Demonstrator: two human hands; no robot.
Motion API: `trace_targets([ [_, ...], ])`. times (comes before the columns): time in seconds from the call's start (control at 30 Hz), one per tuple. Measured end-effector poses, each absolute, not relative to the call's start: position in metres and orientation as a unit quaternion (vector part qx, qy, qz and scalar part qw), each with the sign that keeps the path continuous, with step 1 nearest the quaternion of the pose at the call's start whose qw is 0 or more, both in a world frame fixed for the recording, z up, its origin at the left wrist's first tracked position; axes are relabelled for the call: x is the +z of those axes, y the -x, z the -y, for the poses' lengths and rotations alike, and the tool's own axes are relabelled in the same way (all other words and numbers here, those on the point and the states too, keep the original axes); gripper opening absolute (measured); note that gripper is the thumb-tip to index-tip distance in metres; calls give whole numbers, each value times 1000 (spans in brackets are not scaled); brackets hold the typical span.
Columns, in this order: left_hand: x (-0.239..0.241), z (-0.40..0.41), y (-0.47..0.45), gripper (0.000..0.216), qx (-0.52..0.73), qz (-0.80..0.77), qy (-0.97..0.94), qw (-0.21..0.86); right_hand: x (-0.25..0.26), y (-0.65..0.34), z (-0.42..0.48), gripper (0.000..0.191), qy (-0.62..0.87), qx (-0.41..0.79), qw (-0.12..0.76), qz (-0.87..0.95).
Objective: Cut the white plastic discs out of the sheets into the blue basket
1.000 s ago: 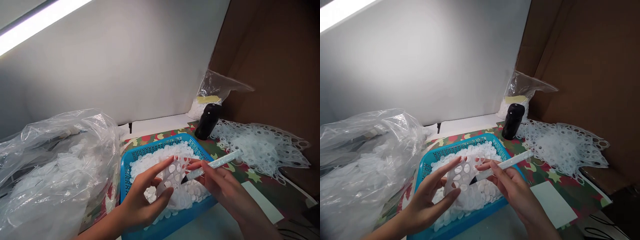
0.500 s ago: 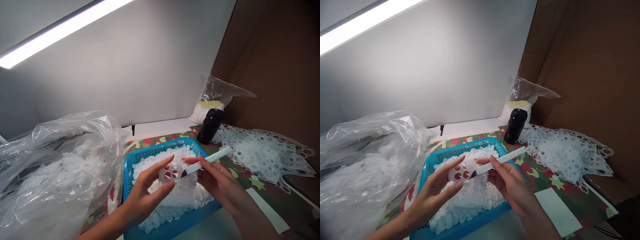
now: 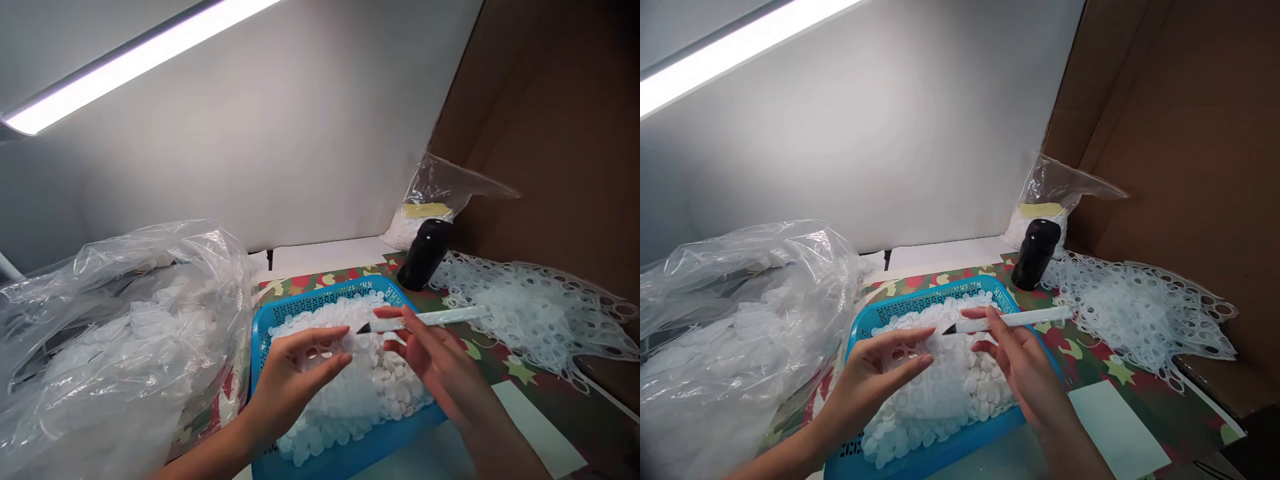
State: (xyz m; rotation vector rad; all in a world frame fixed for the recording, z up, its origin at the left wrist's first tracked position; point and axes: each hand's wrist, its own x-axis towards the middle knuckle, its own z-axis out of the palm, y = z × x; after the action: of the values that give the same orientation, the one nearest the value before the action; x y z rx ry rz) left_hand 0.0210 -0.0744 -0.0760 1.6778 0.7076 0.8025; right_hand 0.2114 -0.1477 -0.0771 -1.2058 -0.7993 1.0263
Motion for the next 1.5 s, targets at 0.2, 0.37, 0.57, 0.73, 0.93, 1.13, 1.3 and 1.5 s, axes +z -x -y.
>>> trace_targets([
  [0.2, -77, 74, -22, 35, 332, -321, -680, 569, -83, -208, 166, 28, 604, 205, 600, 484],
  [0.37, -77, 75, -22, 39, 327, -324, -688, 561, -85, -202, 173, 32, 550, 34, 488, 677],
  [0.57, -79, 76, -22, 39, 327, -318, -695, 556, -83, -196, 168, 35, 505, -19, 453, 734],
  [0.73, -80, 74, -22, 39, 322, -313, -707, 547, -85, -196, 162, 39, 497, -36, 453, 739],
  [0.93, -79, 75, -22, 37, 330, -289, -739, 512, -92, -194, 153, 32, 513, -70, 411, 750],
  [1.13, -80, 77, -23, 45, 323, -277, -735, 528, -93, -196, 156, 35, 496, -103, 367, 780],
  [1.3, -84, 76, -21, 48, 299, -271, -750, 524, -89, -208, 162, 47, 468, -78, 377, 795],
  [1.5, -84, 75, -21, 52, 281, -276, -762, 514, -87, -206, 161, 45, 502, -74, 440, 741],
])
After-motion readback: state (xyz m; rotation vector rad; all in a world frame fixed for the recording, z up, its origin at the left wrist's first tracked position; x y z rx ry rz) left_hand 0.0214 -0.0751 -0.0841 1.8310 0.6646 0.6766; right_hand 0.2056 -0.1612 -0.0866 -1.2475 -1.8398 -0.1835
